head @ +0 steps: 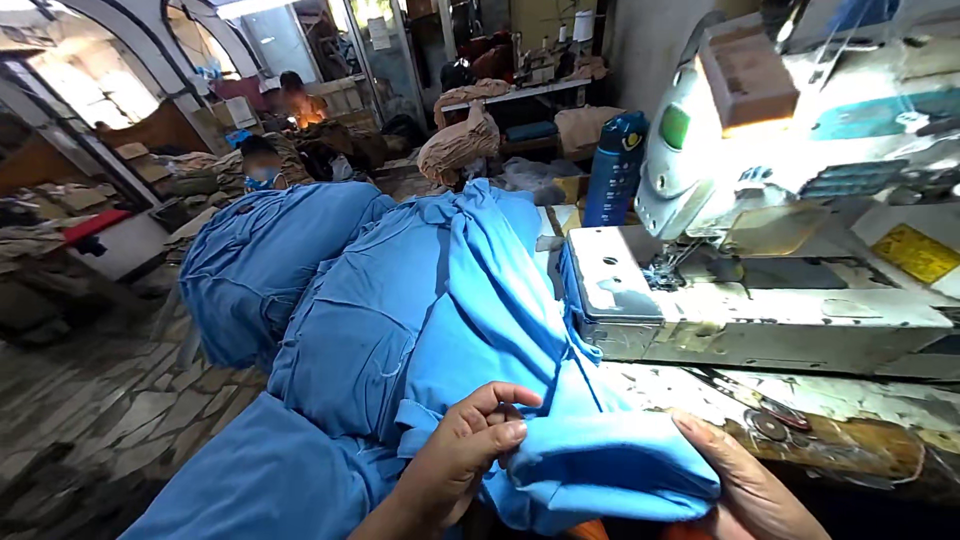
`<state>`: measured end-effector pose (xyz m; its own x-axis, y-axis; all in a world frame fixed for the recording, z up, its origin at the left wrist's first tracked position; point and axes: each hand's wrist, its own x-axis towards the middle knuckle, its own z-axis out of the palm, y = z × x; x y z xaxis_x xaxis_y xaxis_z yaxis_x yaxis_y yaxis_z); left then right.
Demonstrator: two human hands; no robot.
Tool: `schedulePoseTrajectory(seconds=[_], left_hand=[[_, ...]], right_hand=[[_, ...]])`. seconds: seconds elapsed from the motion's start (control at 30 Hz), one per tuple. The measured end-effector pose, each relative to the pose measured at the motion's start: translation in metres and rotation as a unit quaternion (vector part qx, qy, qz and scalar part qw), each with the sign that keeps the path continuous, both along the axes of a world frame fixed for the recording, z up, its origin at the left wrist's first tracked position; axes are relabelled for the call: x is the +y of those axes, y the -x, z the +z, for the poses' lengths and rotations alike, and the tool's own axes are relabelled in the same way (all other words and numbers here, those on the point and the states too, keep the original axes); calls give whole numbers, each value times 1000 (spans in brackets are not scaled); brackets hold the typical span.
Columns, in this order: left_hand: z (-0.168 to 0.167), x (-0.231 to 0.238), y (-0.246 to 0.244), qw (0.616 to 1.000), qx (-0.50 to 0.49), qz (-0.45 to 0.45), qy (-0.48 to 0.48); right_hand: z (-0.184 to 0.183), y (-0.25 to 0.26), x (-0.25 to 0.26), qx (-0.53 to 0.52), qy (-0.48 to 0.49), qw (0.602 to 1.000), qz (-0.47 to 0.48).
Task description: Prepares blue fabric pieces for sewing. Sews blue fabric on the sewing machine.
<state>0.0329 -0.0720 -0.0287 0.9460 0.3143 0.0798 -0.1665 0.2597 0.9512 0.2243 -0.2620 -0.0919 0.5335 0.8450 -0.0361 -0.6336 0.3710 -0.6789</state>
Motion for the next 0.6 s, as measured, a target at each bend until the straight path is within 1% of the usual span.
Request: schedulePoseTrajectory(seconds=[0.1,0.23,0.33,0.4,0.47,0.53,0.6], left_hand=[[1,-4,-3,1000,-1,7,3],[2,-9,-5,999,-9,8,46],[2,-12,-4,999,-1,-9,48],[5,-13,-3,1000,16,-9,5],[5,-12,0,997,22,9,-78],[4,-6,1,982,4,61,-177],[2,1,2,952,-21,134,-274]], right_hand=[[-1,0,-7,-15,0,1000,1],[-2,2,-14,-45,-11,999,-2],[0,1,-14,-7,-19,1000,-3],[5,1,-13,7,-11,1000,-7],[9,3,-7,-8,-2,1000,-24],[13,4,4,-64,1,996,-62],[11,-1,13,-140,-29,987,-75]])
